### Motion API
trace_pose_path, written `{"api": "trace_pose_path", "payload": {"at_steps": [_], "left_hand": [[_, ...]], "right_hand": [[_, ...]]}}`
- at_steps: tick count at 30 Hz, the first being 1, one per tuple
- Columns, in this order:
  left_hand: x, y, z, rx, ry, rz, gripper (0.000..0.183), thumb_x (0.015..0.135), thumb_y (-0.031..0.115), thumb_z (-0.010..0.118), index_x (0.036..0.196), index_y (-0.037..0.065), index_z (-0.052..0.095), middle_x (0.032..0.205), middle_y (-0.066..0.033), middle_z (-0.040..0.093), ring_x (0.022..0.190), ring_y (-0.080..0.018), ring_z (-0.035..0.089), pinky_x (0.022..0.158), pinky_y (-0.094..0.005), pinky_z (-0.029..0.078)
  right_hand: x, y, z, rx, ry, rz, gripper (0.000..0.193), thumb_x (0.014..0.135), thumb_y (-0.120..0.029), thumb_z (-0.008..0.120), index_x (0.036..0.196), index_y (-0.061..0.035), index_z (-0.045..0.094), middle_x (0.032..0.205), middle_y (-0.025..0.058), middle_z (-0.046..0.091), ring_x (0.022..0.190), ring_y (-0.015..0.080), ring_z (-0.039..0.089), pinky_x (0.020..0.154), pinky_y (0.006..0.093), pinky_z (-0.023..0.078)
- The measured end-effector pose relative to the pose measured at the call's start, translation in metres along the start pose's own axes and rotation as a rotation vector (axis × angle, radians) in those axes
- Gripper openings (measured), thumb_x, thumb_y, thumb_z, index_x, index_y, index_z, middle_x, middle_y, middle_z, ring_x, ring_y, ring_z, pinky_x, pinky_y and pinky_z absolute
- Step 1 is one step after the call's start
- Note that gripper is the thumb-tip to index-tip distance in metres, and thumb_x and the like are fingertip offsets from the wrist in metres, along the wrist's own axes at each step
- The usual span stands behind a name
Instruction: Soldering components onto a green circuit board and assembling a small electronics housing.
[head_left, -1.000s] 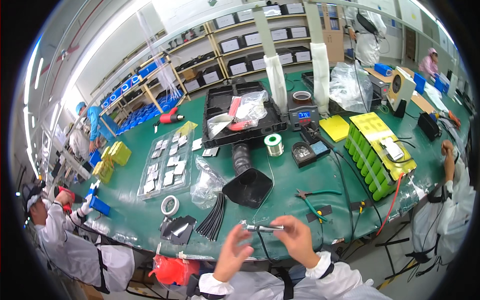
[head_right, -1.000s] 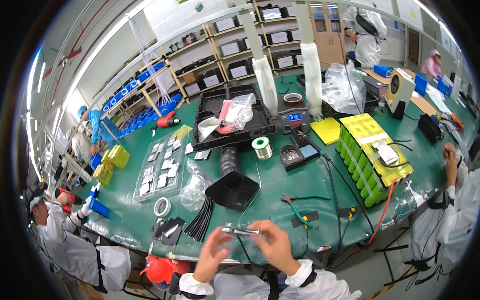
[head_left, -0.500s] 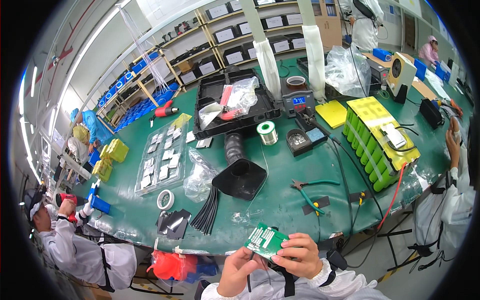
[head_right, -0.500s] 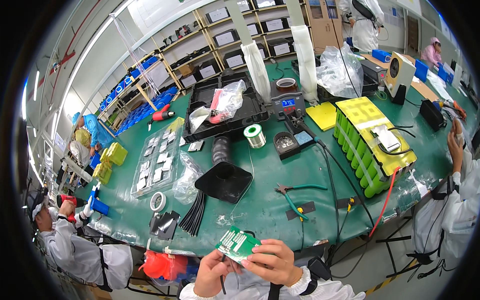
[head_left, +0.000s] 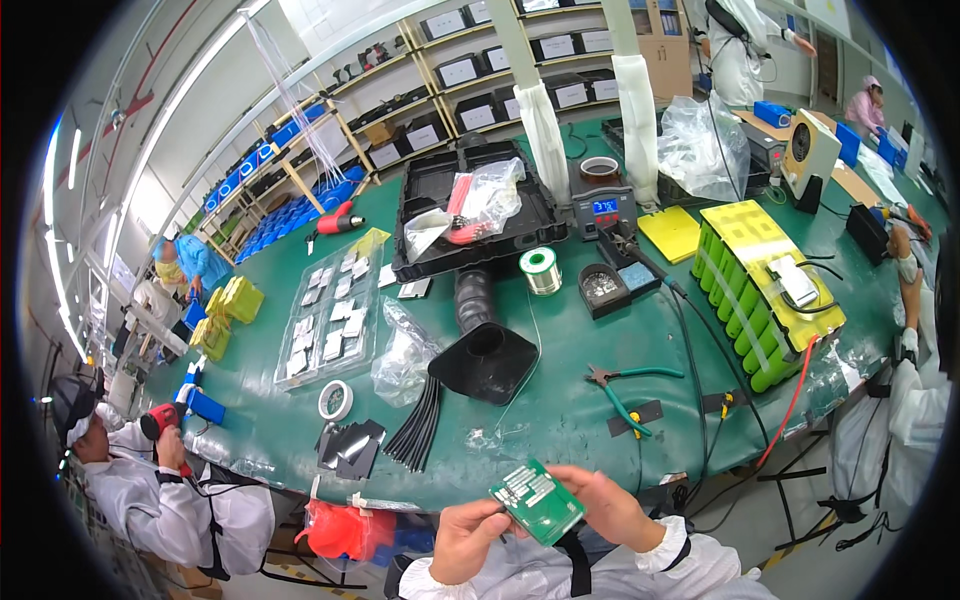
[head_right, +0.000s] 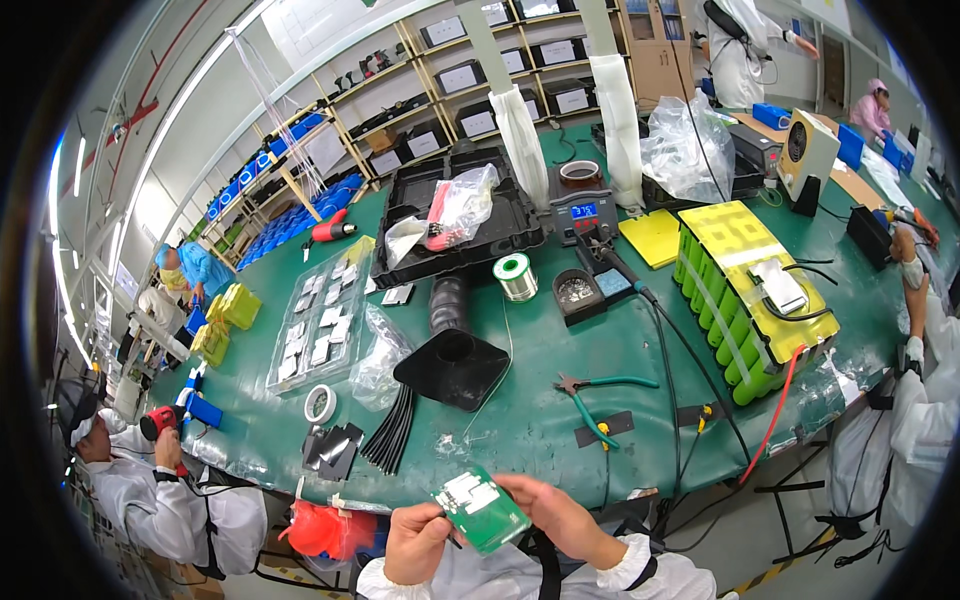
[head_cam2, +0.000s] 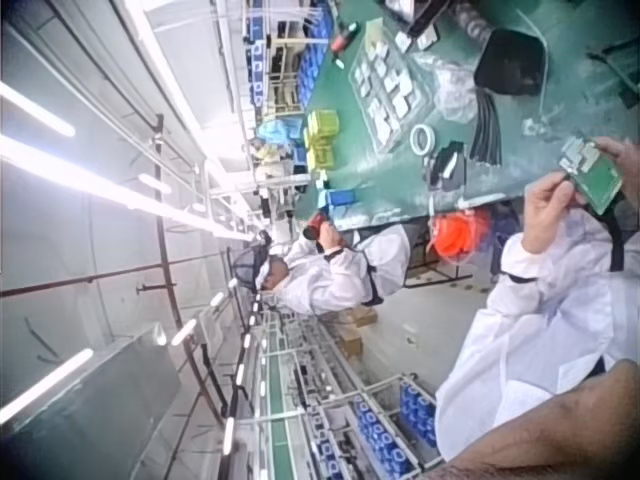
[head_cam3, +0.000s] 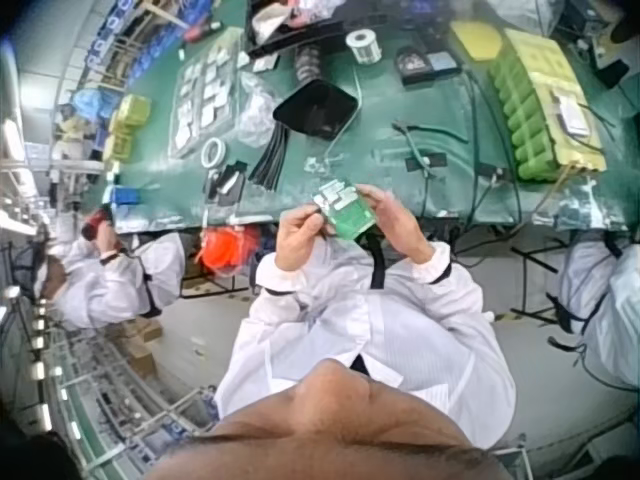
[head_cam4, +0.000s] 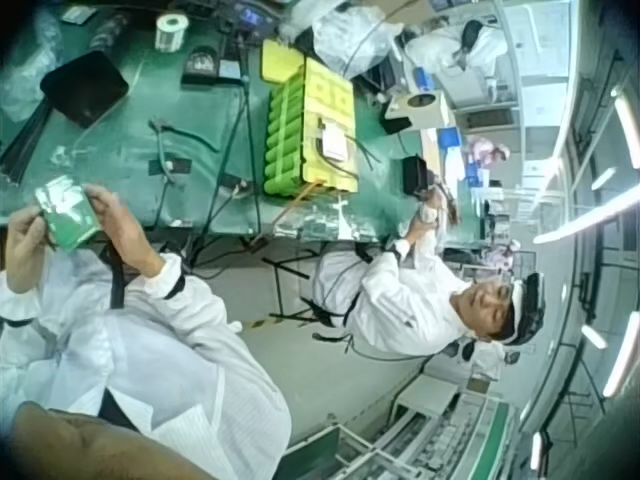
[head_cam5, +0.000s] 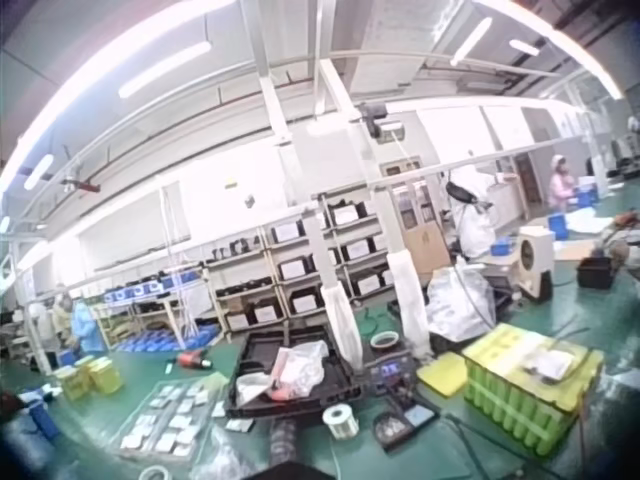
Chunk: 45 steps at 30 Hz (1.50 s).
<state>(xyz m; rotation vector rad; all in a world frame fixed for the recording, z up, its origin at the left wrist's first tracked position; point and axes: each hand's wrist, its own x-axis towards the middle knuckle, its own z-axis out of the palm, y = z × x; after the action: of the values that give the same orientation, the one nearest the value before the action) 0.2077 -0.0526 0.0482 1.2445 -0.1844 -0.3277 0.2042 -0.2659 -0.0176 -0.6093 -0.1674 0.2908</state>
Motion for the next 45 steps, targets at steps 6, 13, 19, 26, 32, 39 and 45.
{"api": "trace_pose_path", "payload": {"at_steps": [6, 13, 19, 26, 32, 39, 45], "left_hand": [[0.009, 0.007, -0.009, 0.307, -0.061, -0.178, 0.02, 0.098, 0.008, 0.061, 0.11, -0.008, 0.068, 0.082, -0.0069, 0.066, 0.069, -0.0092, 0.056, 0.062, -0.0233, 0.045], [0.02, 0.002, -0.013, 0.621, 0.036, -0.021, 0.019, 0.099, 0.011, 0.061, 0.107, -0.005, 0.066, 0.073, 0.0024, 0.057, 0.066, -0.0044, 0.048, 0.058, -0.021, 0.039], [0.034, -0.023, -0.034, 0.937, 0.145, 0.115, 0.022, 0.097, 0.02, 0.06, 0.106, 0.001, 0.069, 0.073, -0.0154, 0.064, 0.062, -0.0217, 0.06, 0.061, -0.0347, 0.047], [-0.003, -0.022, -0.099, 1.011, 0.338, 0.092, 0.023, 0.092, 0.021, 0.066, 0.106, 0.003, 0.07, 0.081, -0.0132, 0.071, 0.068, -0.0214, 0.067, 0.064, -0.0346, 0.051], [-0.024, 0.006, -0.162, 0.949, 0.475, 0.189, 0.02, 0.09, 0.016, 0.07, 0.105, 0.002, 0.07, 0.085, -0.007, 0.071, 0.072, -0.0128, 0.065, 0.065, -0.0283, 0.052], [0.008, 0.016, -0.151, 1.027, 0.509, 0.167, 0.025, 0.085, 0.01, 0.073, 0.108, 0.002, 0.067, 0.091, -0.0068, 0.068, 0.08, -0.017, 0.065, 0.067, -0.0296, 0.051], [0.08, 0.02, -0.124, 1.344, 0.281, 0.303, 0.048, 0.083, 0.01, 0.075, 0.127, 0.001, 0.057, 0.118, -0.0131, 0.059, 0.103, -0.0235, 0.062, 0.078, -0.0325, 0.055]], "right_hand": [[-0.007, -0.034, 0.011, -0.43, 0.113, 0.123, 0.028, 0.088, -0.014, 0.077, 0.108, 0.0028, 0.067, 0.077, -0.0063, 0.05, 0.068, 0.0013, 0.041, 0.059, 0.0185, 0.035], [0.011, -0.052, 0.027, -0.915, 0.191, 0.01, 0.023, 0.085, -0.013, 0.079, 0.099, 0.0029, 0.07, 0.068, -0.0069, 0.05, 0.062, 0.0019, 0.041, 0.056, 0.0196, 0.035], [0.057, -0.063, -0.017, -1.297, 0.233, -0.198, 0.028, 0.085, -0.02, 0.074, 0.096, 0.0054, 0.07, 0.074, 0.0101, 0.068, 0.067, 0.0154, 0.063, 0.064, 0.0305, 0.048], [0.075, -0.024, -0.032, -1.353, 0.386, 0.173, 0.037, 0.087, -0.026, 0.074, 0.1, 0.0073, 0.068, 0.076, 0.0202, 0.071, 0.067, 0.0272, 0.069, 0.064, 0.0389, 0.053], [0.068, -0.022, -0.041, -1.829, 0.456, -0.336, 0.041, 0.079, -0.037, 0.079, 0.09, -0.0021, 0.06, 0.068, 0.0198, 0.067, 0.066, 0.0406, 0.068, 0.061, 0.0503, 0.052], [0.069, -0.014, -0.03, -1.798, 0.465, -0.316, 0.039, 0.078, -0.037, 0.08, 0.092, -0.0059, 0.061, 0.065, 0.0127, 0.065, 0.058, 0.0373, 0.065, 0.055, 0.048, 0.048], [0.069, -0.013, -0.02, -1.858, 0.421, -0.526, 0.032, 0.073, -0.016, 0.08, 0.097, -0.005, 0.061, 0.089, 0.0103, 0.057, 0.083, 0.0309, 0.056, 0.071, 0.0411, 0.046]]}}
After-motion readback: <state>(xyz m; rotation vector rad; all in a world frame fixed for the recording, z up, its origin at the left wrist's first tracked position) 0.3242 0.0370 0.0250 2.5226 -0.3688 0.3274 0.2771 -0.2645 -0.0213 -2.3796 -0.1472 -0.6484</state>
